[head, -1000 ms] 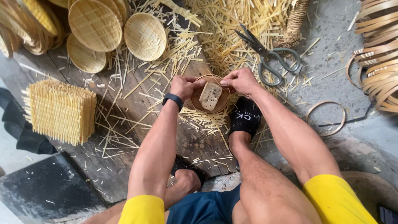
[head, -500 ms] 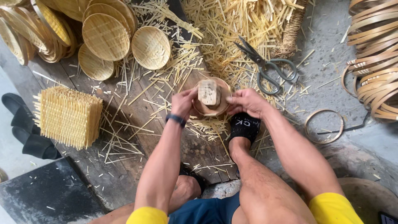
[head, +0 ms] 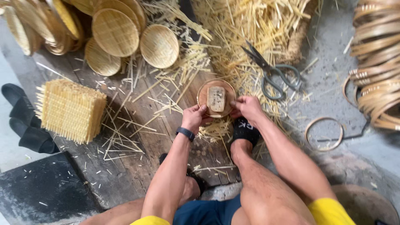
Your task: The person sits on the floor assembling small woven bamboo baskets. They trim bamboo strips with scissors, bend and weave strips into the basket walls, apply glue from a bottle, press a woven panel into place, and fit a bamboo rim ring around the basket edge.
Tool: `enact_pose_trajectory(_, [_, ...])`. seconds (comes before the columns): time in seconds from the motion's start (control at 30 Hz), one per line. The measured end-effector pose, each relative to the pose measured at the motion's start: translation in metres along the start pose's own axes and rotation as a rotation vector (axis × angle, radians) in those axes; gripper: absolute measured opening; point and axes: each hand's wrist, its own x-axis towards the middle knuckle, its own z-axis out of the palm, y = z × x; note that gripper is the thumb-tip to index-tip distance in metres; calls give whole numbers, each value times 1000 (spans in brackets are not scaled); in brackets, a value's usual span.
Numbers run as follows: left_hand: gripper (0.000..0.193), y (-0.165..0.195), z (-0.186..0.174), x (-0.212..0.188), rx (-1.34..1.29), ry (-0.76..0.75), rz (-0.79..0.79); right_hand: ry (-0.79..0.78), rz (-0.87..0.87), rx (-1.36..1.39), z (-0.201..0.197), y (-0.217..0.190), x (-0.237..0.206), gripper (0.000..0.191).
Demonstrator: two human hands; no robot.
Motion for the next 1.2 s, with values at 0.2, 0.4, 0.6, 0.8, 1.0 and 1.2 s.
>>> enact_pose_trajectory(0.2, [31,29,2,-34,514,0,373,-124,-266,-79,1,-22,-35,48])
enact_pose_trajectory(0.4, [45,46,46,-56,424,27,820,-70,-182,-81,36,-45,-42,41])
enact_pose_trajectory(0.6, [45,38,53,-39,437,191,715,-106,-145,6,48,-38,-46,38])
enact_pose_trajectory(0.8, [49,32,20,15,445,315,490,-244,-171,107,27,-36,-45,43])
enact_pose_trajectory(1.0, [35,62,-61,50,525,301,480,-364,-244,281,-21,-34,-56,49])
enact_pose_trajectory(1.2, [37,242,-112,45,18,625,552,-294,-211,336,-38,-11,-48,46])
